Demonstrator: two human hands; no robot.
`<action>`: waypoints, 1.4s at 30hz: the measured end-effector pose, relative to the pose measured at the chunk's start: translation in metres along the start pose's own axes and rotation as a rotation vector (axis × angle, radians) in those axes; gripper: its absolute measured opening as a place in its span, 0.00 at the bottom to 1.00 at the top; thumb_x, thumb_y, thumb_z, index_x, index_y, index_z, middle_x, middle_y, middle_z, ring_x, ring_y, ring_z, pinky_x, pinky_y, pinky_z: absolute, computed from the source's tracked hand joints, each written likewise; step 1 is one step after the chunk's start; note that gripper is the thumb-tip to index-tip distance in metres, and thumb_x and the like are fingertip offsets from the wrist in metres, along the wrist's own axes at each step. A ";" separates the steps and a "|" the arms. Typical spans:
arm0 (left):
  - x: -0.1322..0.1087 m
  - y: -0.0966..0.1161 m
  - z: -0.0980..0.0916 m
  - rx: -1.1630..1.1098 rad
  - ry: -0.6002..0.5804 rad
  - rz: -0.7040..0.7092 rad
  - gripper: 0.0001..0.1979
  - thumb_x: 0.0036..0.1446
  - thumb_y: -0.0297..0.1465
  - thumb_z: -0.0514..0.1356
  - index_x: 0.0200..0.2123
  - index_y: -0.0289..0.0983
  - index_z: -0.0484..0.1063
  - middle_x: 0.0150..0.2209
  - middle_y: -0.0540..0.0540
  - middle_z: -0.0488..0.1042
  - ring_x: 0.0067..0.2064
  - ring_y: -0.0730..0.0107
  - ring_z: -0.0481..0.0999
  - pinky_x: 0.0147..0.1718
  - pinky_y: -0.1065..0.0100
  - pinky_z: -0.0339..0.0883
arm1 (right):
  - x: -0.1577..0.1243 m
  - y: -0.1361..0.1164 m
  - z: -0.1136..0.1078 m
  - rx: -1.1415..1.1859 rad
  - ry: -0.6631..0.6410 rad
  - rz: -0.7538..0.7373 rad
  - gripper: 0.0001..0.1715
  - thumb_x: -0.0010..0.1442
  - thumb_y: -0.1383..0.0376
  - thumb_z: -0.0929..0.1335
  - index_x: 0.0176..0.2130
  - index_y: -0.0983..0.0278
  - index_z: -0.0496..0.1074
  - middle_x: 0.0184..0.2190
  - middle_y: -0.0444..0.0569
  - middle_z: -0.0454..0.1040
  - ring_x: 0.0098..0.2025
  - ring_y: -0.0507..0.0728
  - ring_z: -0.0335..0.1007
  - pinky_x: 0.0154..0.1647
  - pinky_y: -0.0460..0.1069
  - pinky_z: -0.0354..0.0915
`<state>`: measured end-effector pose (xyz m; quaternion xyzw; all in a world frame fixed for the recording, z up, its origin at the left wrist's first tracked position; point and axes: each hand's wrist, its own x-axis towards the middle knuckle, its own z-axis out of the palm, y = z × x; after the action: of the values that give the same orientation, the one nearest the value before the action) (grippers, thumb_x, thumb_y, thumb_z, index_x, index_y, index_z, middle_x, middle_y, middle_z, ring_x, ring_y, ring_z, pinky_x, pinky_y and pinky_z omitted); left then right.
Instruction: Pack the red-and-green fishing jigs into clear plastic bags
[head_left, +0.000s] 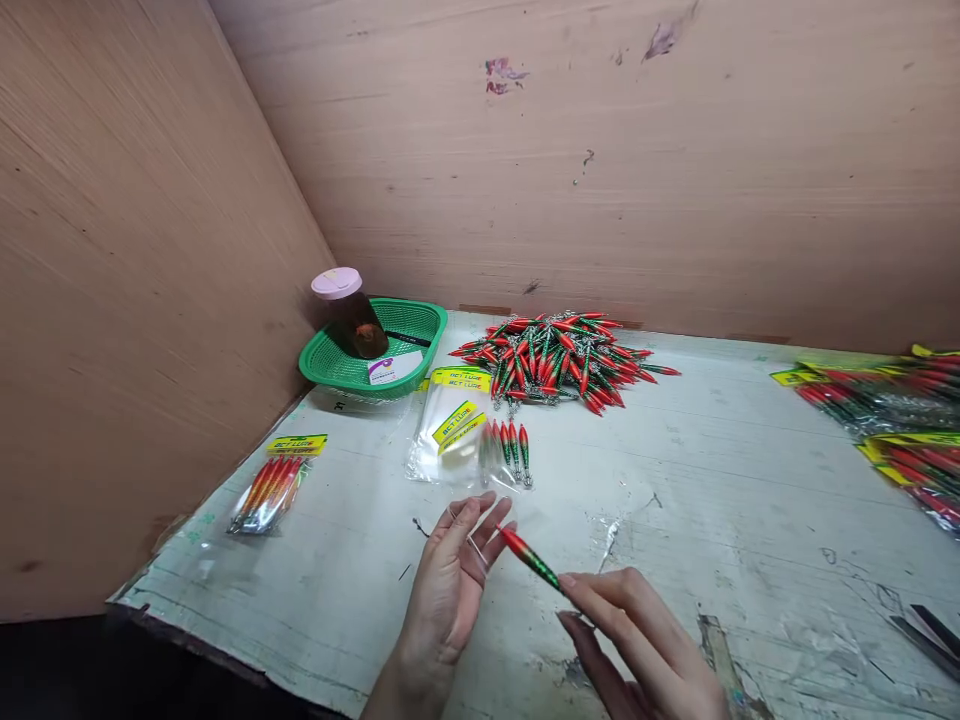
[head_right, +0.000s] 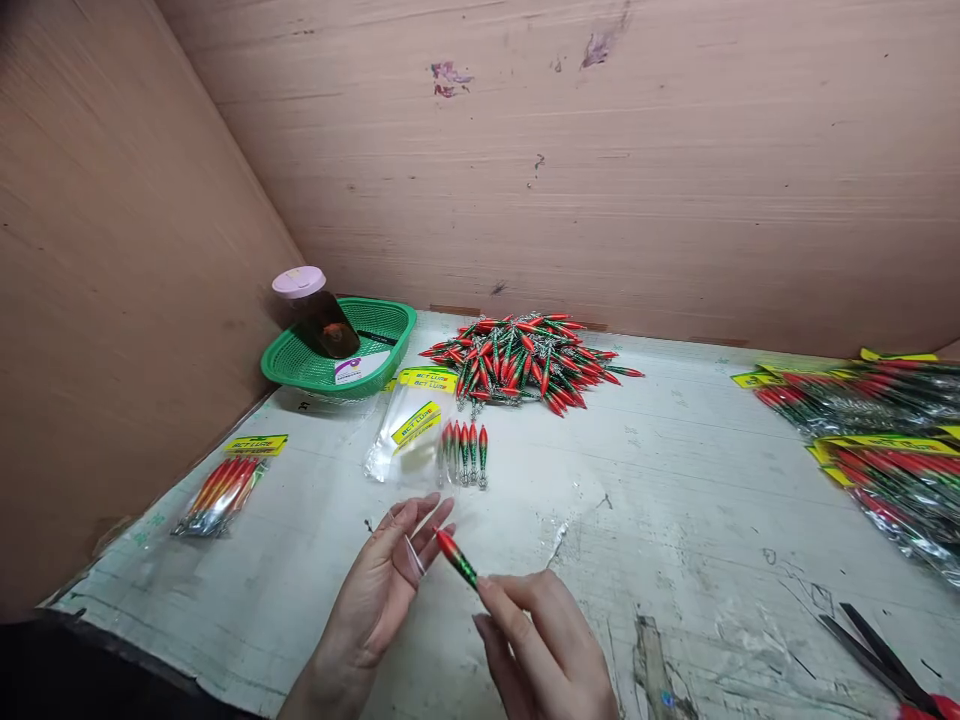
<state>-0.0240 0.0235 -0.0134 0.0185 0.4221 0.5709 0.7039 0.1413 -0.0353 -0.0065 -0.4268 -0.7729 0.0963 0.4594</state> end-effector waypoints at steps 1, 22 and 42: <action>-0.002 -0.002 0.001 -0.016 -0.001 -0.012 0.12 0.38 0.27 0.72 0.27 0.34 0.73 0.38 0.44 0.79 0.44 0.58 0.79 0.41 0.64 0.74 | -0.001 0.000 0.002 -0.015 0.056 0.025 0.28 0.57 0.78 0.66 0.55 0.61 0.66 0.35 0.53 0.73 0.34 0.55 0.69 0.30 0.50 0.69; -0.020 -0.015 0.005 0.059 -0.240 -0.017 0.19 0.47 0.39 0.69 0.42 0.36 0.78 0.47 0.39 0.78 0.51 0.55 0.75 0.51 0.57 0.69 | -0.006 0.014 -0.014 0.087 0.173 0.383 0.19 0.59 0.68 0.68 0.50 0.62 0.68 0.38 0.51 0.76 0.34 0.55 0.72 0.35 0.49 0.71; -0.042 -0.024 -0.004 -0.010 -0.398 -0.238 0.30 0.56 0.49 0.56 0.60 0.47 0.62 0.47 0.39 0.77 0.41 0.54 0.79 0.47 0.48 0.68 | 0.018 -0.001 -0.012 -0.020 -0.020 -0.026 0.28 0.58 0.77 0.64 0.56 0.60 0.68 0.41 0.54 0.70 0.43 0.59 0.66 0.35 0.52 0.70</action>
<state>-0.0078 -0.0214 -0.0040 0.0774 0.2710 0.4713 0.8357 0.1464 -0.0256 0.0123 -0.4202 -0.7839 0.0869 0.4487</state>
